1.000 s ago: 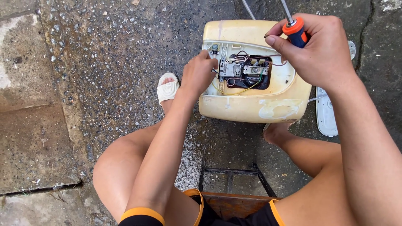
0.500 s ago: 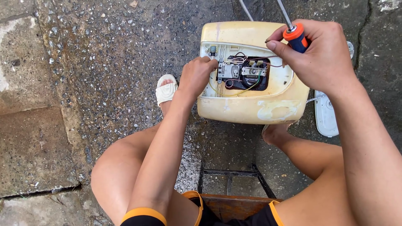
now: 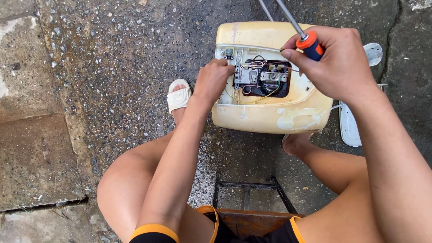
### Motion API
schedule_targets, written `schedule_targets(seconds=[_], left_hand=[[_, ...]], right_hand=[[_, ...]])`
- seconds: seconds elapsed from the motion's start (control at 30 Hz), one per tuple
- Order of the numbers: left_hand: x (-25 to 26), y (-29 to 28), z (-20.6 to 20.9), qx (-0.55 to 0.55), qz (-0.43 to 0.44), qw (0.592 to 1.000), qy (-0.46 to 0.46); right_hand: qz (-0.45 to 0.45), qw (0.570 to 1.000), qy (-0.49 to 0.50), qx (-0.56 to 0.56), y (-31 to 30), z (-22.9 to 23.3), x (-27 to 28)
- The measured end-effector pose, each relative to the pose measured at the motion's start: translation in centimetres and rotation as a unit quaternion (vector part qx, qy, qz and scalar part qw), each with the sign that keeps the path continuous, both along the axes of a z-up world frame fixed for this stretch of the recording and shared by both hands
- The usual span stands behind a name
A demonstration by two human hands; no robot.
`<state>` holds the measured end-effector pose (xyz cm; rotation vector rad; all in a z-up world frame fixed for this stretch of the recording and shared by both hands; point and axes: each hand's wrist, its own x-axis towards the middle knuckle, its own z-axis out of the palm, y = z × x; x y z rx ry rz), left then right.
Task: Tightening internal screws and adjusting electrical wires inside a small appliance using a screwdriver.
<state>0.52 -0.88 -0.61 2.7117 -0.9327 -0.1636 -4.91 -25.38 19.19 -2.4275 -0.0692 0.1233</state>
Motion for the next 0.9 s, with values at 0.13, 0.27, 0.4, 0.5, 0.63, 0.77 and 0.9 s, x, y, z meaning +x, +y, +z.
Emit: schedule_targets(seconds=[0.13, 0.27, 0.4, 0.5, 0.63, 0.77, 0.9], left_hand=[[0.2, 0.2, -1.6, -0.109, 0.052, 0.992, 0.047], [0.3, 0.2, -0.4, -0.192, 0.09, 0.972, 0.1], [0.2, 0.2, -0.3, -0.208, 0.09, 0.964, 0.143], [0.4, 0.0, -1.0, -0.188, 0.09, 0.968, 0.143], [0.0, 0.4, -0.3, -0.262, 0.12, 0.94, 0.183], [-0.8, 0.8, 0.4, -0.342, 0.205, 0.887, 0.231], [-2.4, 1.1, 0.4, -0.474, 0.322, 0.774, 0.27]], right_hand=[[0.023, 1.0, -0.012, -0.002, 0.3, -1.5, 0.4], [0.041, 0.999, 0.009, -0.016, 1.4, -4.1, 1.1], [0.086, 0.996, 0.004, -0.003, 2.7, -7.2, 2.3], [0.102, 0.99, 0.027, -0.096, 3.8, -9.3, 3.2], [0.134, 0.983, 0.008, -0.128, 4.9, -12.4, 4.1], [0.161, 0.975, 0.017, -0.15, 5.9, -12.7, 4.7], [0.191, 0.962, 0.008, -0.194, 6.2, -12.8, 5.1]])
